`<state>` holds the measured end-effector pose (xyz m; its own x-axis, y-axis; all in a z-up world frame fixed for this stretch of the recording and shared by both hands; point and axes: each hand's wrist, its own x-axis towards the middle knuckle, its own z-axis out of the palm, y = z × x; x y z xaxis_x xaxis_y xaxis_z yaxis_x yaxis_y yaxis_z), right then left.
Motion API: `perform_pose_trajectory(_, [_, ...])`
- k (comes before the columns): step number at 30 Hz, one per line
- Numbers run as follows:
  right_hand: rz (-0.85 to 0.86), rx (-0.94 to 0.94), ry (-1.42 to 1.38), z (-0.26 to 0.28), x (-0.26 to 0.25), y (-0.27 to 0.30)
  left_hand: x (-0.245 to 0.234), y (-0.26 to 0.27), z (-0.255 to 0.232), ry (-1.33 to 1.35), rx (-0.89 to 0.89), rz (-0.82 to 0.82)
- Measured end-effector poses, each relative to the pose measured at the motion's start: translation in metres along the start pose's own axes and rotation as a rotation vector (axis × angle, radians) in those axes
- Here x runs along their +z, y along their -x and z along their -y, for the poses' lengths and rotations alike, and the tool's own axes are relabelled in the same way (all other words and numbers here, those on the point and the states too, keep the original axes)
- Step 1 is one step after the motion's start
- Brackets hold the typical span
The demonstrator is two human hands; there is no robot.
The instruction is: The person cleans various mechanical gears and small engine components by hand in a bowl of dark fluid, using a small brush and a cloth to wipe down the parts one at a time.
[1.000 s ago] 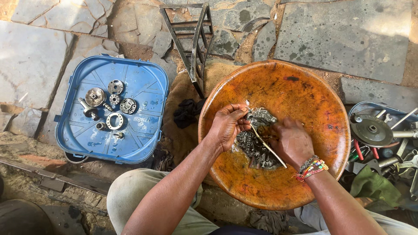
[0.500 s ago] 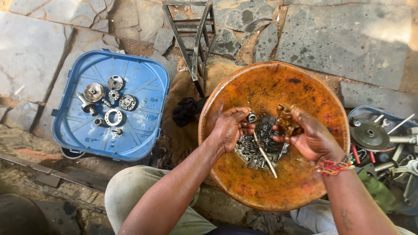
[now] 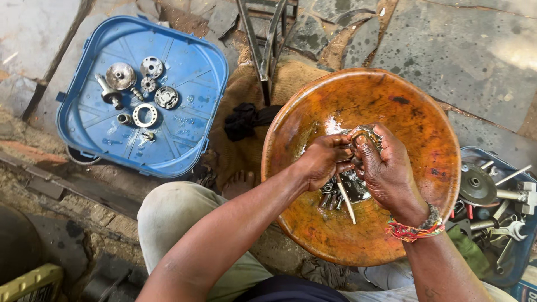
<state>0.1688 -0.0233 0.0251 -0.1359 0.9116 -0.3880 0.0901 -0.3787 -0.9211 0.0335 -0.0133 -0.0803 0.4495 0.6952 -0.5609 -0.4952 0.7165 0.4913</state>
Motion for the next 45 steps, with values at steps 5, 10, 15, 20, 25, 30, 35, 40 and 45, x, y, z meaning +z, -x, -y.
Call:
perform_pose_trajectory(5, [-0.095,-0.199,0.056,0.002,0.009,-0.004,-0.001,0.001,0.004,-0.031,0.000,0.088])
perform_pose_trajectory(10, [-0.194,-0.131,-0.144,0.014,-0.006,-0.001,0.007,0.012,-0.004,-0.005,-0.046,0.089])
perform_pose_trajectory(15, [-0.111,-0.192,-0.059,0.038,-0.030,0.015,0.009,0.017,-0.009,-0.020,-0.034,0.028])
perform_pose_trajectory(20, [-0.256,-0.261,0.667,0.034,-0.039,0.024,0.015,0.022,-0.015,-0.022,0.014,-0.059])
perform_pose_trajectory(25, [-0.114,-0.123,0.780,0.012,-0.029,0.034,0.023,0.038,-0.023,-0.285,0.208,-0.167])
perform_pose_trajectory(30, [-0.201,-0.346,0.679,-0.004,-0.015,0.055,0.033,0.074,-0.022,-0.594,0.428,-0.054])
perform_pose_trajectory(35, [-0.127,-0.392,0.550,0.007,-0.009,0.084,0.031,0.094,-0.014,-0.446,0.573,0.148])
perform_pose_trajectory(40, [-0.195,-0.475,0.467,0.005,-0.003,0.111,0.040,0.108,-0.009,-0.531,0.678,0.214])
perform_pose_trajectory(45, [-0.337,-0.347,0.527,0.006,-0.014,0.135,0.052,0.140,-0.010,-0.850,0.668,0.080])
